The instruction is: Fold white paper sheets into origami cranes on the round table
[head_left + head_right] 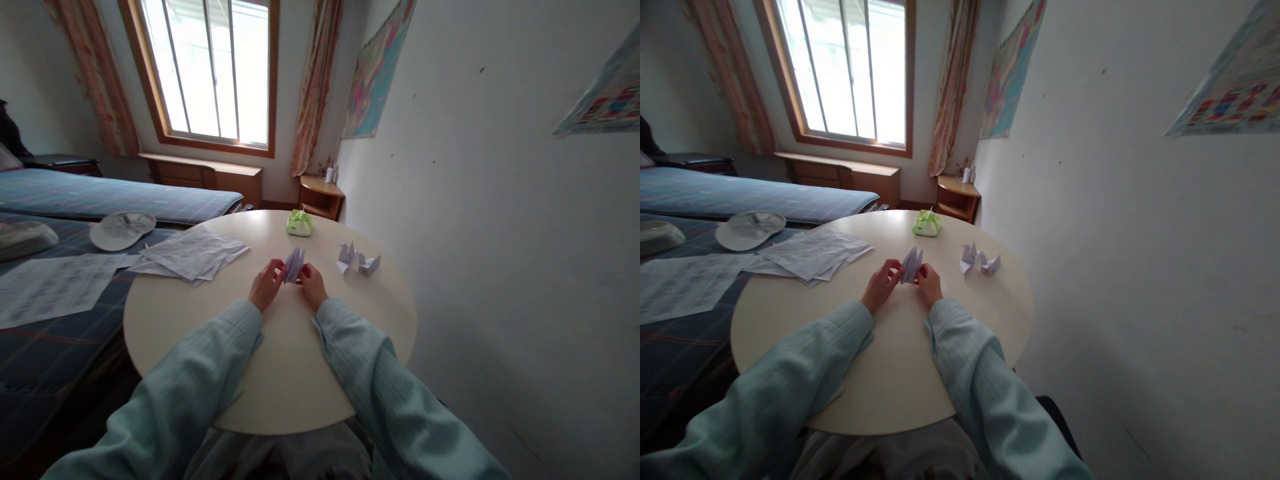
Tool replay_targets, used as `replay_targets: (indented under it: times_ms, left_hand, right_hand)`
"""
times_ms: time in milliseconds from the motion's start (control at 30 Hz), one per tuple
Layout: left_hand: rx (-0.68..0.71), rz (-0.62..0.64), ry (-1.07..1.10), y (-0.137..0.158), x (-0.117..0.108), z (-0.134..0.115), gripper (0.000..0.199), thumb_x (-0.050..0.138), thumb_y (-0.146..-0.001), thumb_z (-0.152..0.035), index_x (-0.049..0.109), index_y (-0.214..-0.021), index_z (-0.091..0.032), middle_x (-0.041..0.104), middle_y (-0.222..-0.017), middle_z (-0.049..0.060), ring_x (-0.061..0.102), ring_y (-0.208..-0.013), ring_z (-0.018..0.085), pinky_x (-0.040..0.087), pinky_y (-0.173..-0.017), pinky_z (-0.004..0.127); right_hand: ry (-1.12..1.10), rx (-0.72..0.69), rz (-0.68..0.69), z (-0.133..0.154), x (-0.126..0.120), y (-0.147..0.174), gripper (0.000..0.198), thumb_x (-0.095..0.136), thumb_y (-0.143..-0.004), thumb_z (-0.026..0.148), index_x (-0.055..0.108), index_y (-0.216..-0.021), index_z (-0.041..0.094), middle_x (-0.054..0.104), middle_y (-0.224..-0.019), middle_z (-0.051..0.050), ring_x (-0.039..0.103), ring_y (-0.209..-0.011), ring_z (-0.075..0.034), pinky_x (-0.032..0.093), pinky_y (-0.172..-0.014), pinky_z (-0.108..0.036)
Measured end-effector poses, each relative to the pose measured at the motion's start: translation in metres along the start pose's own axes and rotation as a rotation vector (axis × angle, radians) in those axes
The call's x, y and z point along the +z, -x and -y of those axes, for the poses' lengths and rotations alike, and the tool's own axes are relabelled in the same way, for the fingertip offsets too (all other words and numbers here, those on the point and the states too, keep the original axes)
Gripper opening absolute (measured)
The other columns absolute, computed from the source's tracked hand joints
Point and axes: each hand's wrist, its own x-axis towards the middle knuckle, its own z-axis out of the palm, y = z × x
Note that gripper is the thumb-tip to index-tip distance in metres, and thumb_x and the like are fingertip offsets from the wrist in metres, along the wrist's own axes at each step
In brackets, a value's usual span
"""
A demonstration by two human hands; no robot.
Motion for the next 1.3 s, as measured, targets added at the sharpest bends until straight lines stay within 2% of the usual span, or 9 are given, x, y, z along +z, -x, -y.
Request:
replay_targets:
  times_ms: [200, 433, 600, 900, 1067, 1200, 1300]
  left_hand:
    - [0.028, 0.058, -0.063, 0.0, -0.001, 0.001, 0.014, 0.04, -0.079, -0.029, 0.049, -0.081, -0.019, 0.059, -0.079, 0.001, 0.051, -0.057, 0.01, 0.038, -0.054, 0.021]
    - [-0.139, 0.028, 0.059, -0.002, -0.001, 0.005, 0.011, 0.039, -0.078, -0.027, 0.046, -0.077, -0.02, 0.055, -0.06, -0.002, 0.054, -0.054, 0.011, 0.039, -0.055, 0.022]
    - [-0.183, -0.015, 0.098, -0.003, -0.001, 0.005, 0.01, 0.04, -0.077, -0.027, 0.045, -0.075, -0.02, 0.052, -0.053, -0.004, 0.053, -0.053, 0.011, 0.038, -0.053, 0.021]
    - [-0.142, 0.025, 0.139, -0.001, -0.004, -0.005, 0.018, 0.043, -0.077, -0.035, 0.05, -0.079, -0.019, 0.057, -0.062, -0.002, 0.054, -0.055, 0.011, 0.041, -0.054, 0.022]
    - [-0.132, 0.025, 0.153, -0.002, -0.001, 0.0, 0.013, 0.045, -0.075, -0.029, 0.049, -0.079, -0.018, 0.06, -0.072, 0.001, 0.055, -0.061, 0.012, 0.043, -0.056, 0.023]
    - [-0.164, -0.013, 0.224, -0.003, 0.001, 0.006, 0.017, 0.046, -0.074, -0.028, 0.046, -0.088, -0.017, 0.06, -0.076, 0.003, 0.056, -0.062, 0.012, 0.044, -0.055, 0.024]
    - [-0.178, -0.034, 0.266, -0.003, 0.001, 0.007, 0.022, 0.048, -0.073, -0.028, 0.043, -0.093, -0.018, 0.06, -0.079, 0.003, 0.055, -0.06, 0.011, 0.044, -0.054, 0.024]
  right_hand:
    - [0.024, 0.002, 0.001, 0.001, 0.0, 0.001, 0.009, 0.049, -0.066, 0.025, 0.05, -0.072, 0.018, 0.058, -0.07, 0.002, 0.054, -0.064, -0.011, 0.047, -0.059, -0.025]
    - [-0.022, 0.008, -0.018, -0.006, -0.002, -0.006, 0.009, 0.05, -0.065, 0.025, 0.048, -0.071, 0.018, 0.059, -0.072, 0.001, 0.054, -0.065, -0.011, 0.047, -0.062, -0.025]
    - [-0.017, 0.039, -0.078, -0.011, -0.002, -0.011, 0.01, 0.05, -0.066, 0.026, 0.048, -0.071, 0.018, 0.058, -0.069, 0.001, 0.054, -0.065, -0.011, 0.047, -0.061, -0.025]
    - [0.09, -0.031, -0.072, -0.001, -0.005, -0.004, 0.017, 0.053, -0.064, 0.033, 0.052, -0.066, 0.016, 0.056, -0.062, 0.002, 0.05, -0.058, -0.01, 0.043, -0.052, -0.022]
    - [0.074, -0.014, -0.1, 0.002, -0.005, -0.004, 0.022, 0.058, -0.061, 0.036, 0.052, -0.069, 0.016, 0.056, -0.062, 0.002, 0.05, -0.056, -0.01, 0.042, -0.05, -0.021]
    - [0.003, 0.016, -0.079, 0.004, -0.003, -0.003, 0.027, 0.048, -0.069, 0.043, 0.051, -0.066, 0.016, 0.056, -0.06, 0.001, 0.052, -0.055, -0.009, 0.041, -0.047, -0.02]
    - [-0.015, 0.036, -0.066, 0.005, -0.002, -0.002, 0.022, 0.048, -0.07, 0.038, 0.05, -0.066, 0.016, 0.056, -0.06, 0.001, 0.052, -0.054, -0.008, 0.041, -0.047, -0.02]
